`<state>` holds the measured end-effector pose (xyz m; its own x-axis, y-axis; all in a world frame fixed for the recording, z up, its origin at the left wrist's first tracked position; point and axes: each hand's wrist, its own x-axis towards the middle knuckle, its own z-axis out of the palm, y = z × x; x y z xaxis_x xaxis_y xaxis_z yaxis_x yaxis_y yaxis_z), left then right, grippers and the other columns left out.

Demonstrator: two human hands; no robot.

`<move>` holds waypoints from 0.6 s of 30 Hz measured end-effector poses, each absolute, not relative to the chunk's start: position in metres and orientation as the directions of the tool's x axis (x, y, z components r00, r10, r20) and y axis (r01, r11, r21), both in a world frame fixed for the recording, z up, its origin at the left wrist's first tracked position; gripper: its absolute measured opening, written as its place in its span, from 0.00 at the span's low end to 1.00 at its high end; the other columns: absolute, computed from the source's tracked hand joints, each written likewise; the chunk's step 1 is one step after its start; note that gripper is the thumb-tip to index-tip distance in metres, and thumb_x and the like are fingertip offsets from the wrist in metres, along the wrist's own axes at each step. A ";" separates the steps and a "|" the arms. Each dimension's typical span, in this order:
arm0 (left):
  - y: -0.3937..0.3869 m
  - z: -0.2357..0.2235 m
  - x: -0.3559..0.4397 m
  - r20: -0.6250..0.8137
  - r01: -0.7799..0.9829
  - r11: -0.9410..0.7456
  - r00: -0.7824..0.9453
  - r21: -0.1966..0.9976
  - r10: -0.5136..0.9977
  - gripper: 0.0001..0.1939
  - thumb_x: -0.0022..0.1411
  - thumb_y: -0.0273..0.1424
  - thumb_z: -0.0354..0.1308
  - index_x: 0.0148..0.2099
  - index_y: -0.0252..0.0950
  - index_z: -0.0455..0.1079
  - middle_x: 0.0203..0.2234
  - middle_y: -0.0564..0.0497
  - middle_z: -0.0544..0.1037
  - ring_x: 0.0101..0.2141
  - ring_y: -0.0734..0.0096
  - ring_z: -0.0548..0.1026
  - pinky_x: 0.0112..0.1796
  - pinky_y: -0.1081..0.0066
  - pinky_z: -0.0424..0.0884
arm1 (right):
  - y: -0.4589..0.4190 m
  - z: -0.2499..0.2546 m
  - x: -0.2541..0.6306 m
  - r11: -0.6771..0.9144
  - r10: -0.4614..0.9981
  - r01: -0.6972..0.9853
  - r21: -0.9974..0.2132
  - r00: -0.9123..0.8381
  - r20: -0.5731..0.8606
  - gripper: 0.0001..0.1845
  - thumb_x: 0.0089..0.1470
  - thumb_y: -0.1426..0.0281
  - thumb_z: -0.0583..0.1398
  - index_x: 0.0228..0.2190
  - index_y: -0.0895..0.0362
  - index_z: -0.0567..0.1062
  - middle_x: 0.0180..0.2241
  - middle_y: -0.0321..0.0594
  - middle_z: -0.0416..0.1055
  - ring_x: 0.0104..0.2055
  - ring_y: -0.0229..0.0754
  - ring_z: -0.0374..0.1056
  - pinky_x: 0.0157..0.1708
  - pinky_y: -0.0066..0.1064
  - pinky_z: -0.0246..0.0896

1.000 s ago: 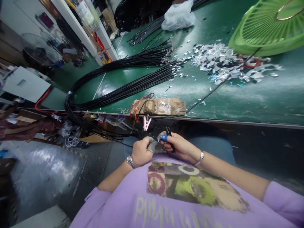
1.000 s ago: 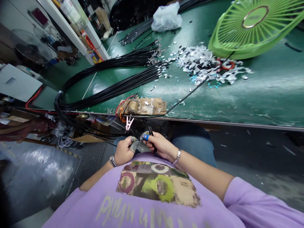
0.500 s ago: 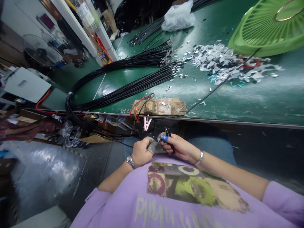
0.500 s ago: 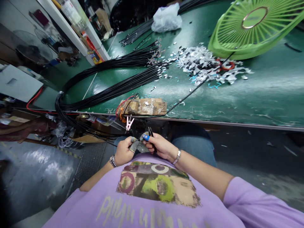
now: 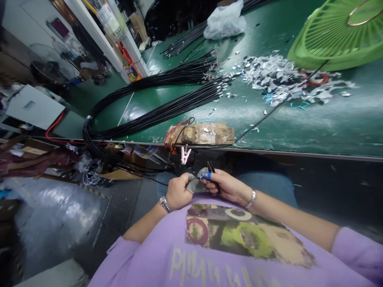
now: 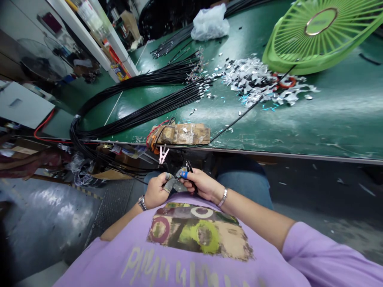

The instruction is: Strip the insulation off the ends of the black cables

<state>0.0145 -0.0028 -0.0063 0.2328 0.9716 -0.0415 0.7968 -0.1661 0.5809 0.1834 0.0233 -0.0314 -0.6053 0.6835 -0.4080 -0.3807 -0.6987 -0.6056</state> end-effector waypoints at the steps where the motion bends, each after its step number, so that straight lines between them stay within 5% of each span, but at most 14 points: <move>1: -0.003 -0.006 0.014 -0.049 0.799 -0.163 0.234 0.579 0.971 0.07 0.58 0.33 0.52 0.32 0.37 0.69 0.22 0.51 0.76 0.23 0.72 0.71 0.27 0.74 0.61 | 0.023 -0.031 0.183 -0.680 0.702 -0.373 -0.631 -0.581 -0.412 0.18 0.35 0.62 0.69 0.20 0.58 0.67 0.14 0.27 0.56 0.15 0.26 0.44 0.14 0.22 0.35; 13: 0.000 -0.003 0.013 -0.042 0.720 -0.181 0.280 0.670 0.959 0.05 0.57 0.31 0.52 0.31 0.36 0.67 0.19 0.53 0.72 0.21 0.76 0.66 0.25 0.75 0.58 | 0.029 -0.028 0.189 -0.397 0.809 -0.106 -0.912 -0.510 -0.293 0.17 0.36 0.60 0.66 0.24 0.58 0.68 0.17 0.27 0.59 0.18 0.29 0.50 0.16 0.22 0.46; 18: 0.007 -0.001 0.012 -0.189 0.506 0.071 0.186 0.860 0.964 0.12 0.59 0.37 0.50 0.28 0.36 0.62 0.14 0.57 0.67 0.15 0.80 0.62 0.20 0.78 0.58 | 0.033 -0.034 0.196 -0.159 0.945 -0.029 -0.987 -0.295 -0.143 0.13 0.45 0.60 0.60 0.30 0.56 0.70 0.24 0.34 0.67 0.23 0.35 0.60 0.21 0.27 0.57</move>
